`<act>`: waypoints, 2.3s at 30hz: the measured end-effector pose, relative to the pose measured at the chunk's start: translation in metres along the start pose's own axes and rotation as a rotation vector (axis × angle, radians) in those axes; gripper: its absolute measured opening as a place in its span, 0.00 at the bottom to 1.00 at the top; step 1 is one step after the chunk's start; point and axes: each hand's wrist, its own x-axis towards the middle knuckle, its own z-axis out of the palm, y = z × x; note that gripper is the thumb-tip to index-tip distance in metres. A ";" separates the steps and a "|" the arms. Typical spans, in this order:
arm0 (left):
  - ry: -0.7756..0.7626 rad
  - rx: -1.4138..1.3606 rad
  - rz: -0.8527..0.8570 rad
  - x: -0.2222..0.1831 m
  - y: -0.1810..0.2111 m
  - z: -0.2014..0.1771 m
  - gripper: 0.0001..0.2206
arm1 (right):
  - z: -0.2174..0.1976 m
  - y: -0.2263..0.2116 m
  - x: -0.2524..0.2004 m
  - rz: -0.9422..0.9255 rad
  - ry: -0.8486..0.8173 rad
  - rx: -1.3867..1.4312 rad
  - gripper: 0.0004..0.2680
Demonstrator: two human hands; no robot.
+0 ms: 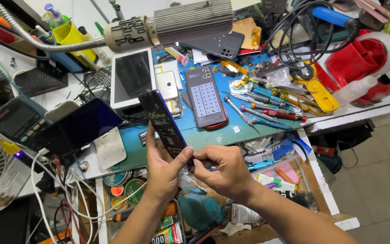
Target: Disassembling a mobile phone to access internal components for repair on a cluttered workbench.
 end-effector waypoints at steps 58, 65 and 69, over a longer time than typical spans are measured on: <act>-0.044 -0.278 -0.087 -0.009 0.020 0.029 0.44 | -0.016 -0.010 -0.003 -0.063 0.144 0.117 0.24; 0.034 -0.350 -0.205 -0.011 0.031 0.050 0.41 | -0.019 -0.005 -0.008 -0.197 0.235 -0.006 0.24; 0.090 -0.364 -0.225 -0.013 0.032 0.061 0.40 | -0.023 -0.006 -0.008 -0.223 0.269 -0.011 0.24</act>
